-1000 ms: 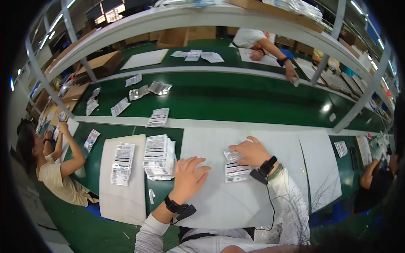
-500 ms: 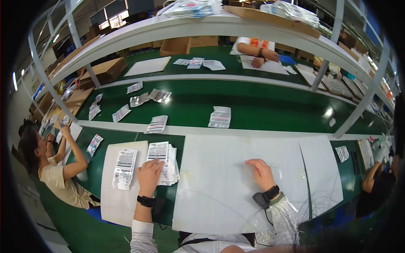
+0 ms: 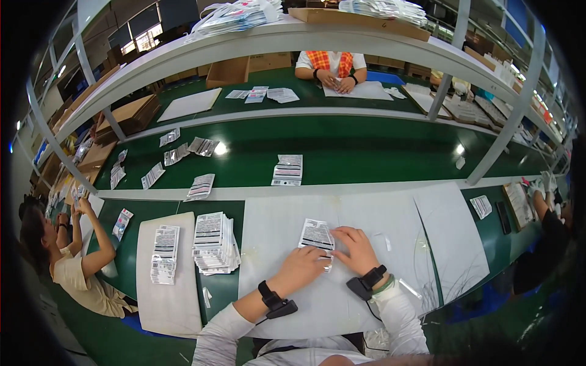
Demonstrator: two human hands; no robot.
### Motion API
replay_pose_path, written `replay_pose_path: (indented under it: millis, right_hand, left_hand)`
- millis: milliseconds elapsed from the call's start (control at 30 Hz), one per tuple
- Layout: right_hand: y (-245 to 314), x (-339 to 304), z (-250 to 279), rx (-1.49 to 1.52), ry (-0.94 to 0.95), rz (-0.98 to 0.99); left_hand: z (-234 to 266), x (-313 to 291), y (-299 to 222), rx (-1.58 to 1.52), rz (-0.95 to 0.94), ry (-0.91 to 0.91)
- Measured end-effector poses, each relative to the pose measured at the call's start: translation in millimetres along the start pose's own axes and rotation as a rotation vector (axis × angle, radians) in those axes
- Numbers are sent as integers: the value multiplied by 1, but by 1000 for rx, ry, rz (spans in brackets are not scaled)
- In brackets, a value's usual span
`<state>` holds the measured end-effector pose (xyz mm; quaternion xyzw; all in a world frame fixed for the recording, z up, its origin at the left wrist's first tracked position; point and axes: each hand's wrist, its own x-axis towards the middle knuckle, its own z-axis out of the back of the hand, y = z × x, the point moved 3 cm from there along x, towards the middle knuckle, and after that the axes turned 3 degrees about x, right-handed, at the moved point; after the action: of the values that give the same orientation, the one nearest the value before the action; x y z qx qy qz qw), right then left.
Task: The person picks up a white charger and places it inside a plastic pouch, then peels the adhesive strip to seal the pouch. Finally, they place the sealed pouch onto a stack of other pouches.
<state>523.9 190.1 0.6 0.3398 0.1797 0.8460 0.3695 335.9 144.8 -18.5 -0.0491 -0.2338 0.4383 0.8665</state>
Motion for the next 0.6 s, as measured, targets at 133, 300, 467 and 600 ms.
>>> replay_pose_path:
  millis: [133, 300, 467, 600]
  right_hand:
    - [25, 17, 8, -306, -158, 133]
    - [-11, 17, -20, -235, 50, 331]
    - [-19, 33, -22, -78, 313, 191]
    - [-18, 42, -28, 25, 447, 133]
  left_hand:
    - [1, 3, 5, 68, 15, 13]
    - [3, 31, 13, 126, 155, 334]
    - [6, 42, 15, 209, -31, 368]
    - [-6, 43, 22, 171, 56, 484]
